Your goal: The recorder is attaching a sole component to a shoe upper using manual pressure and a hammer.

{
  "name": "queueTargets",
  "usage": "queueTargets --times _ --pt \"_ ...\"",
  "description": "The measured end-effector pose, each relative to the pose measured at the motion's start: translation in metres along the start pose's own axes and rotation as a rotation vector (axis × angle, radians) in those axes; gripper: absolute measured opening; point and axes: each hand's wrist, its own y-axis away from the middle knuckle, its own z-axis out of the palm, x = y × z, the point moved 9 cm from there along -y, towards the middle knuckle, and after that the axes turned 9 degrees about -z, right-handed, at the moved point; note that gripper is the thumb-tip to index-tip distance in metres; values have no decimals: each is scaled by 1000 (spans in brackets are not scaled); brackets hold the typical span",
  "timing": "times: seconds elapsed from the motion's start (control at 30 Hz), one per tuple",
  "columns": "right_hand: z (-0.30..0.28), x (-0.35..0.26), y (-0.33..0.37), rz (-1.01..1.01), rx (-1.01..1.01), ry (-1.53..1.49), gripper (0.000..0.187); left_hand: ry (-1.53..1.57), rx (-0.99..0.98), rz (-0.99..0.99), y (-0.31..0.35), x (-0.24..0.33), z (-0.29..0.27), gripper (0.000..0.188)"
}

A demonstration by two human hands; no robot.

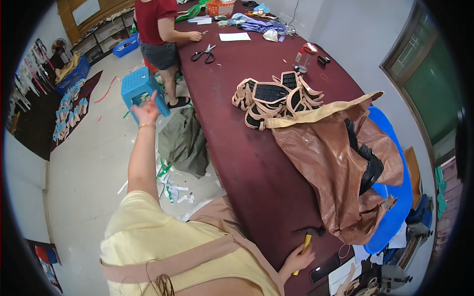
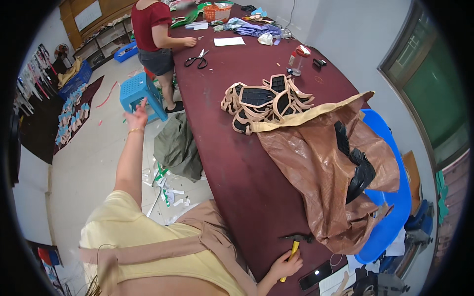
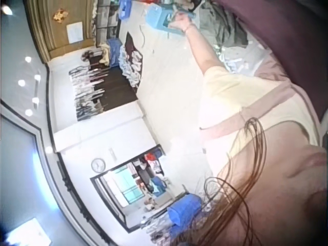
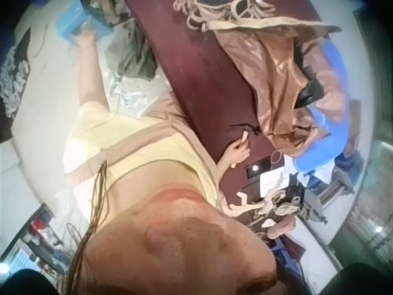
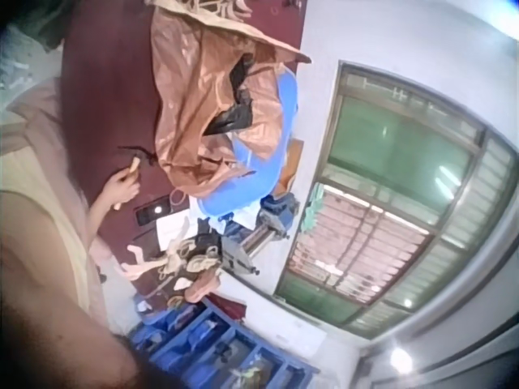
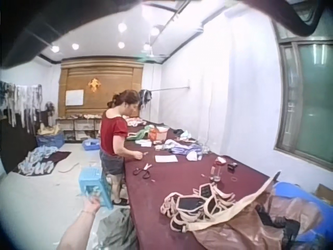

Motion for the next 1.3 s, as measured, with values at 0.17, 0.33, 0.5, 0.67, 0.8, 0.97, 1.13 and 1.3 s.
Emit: queueTargets --times 0.17,0.33,0.5,0.67,0.8,0.97,1.13,1.3 --pt "-3 -6 -3 10 22 9 29 -538 -112 -263 7 -110 58 93" --pt "-2 -3 3 -17 58 -10 29 -858 275 -416 51 -140 -91 83" --pt "-5 -9 -3 -57 34 -22 29 -1386 963 -659 200 -56 -315 48" --pt "-1 -4 1 -43 10 -15 29 -1518 1085 -751 276 -18 -309 37" --pt "0 -4 2 -4 -40 -17 27 -1544 977 -534 240 -11 -307 37" --pt "3 4 4 -32 -20 -10 27 -1469 753 -672 183 -72 -263 39" --pt "1 8 6 -17 -15 -42 26 -1536 639 -544 139 -85 -194 69" --pt "-3 3 8 -33 25 -42 27 -1486 707 -176 82 22 -154 79"
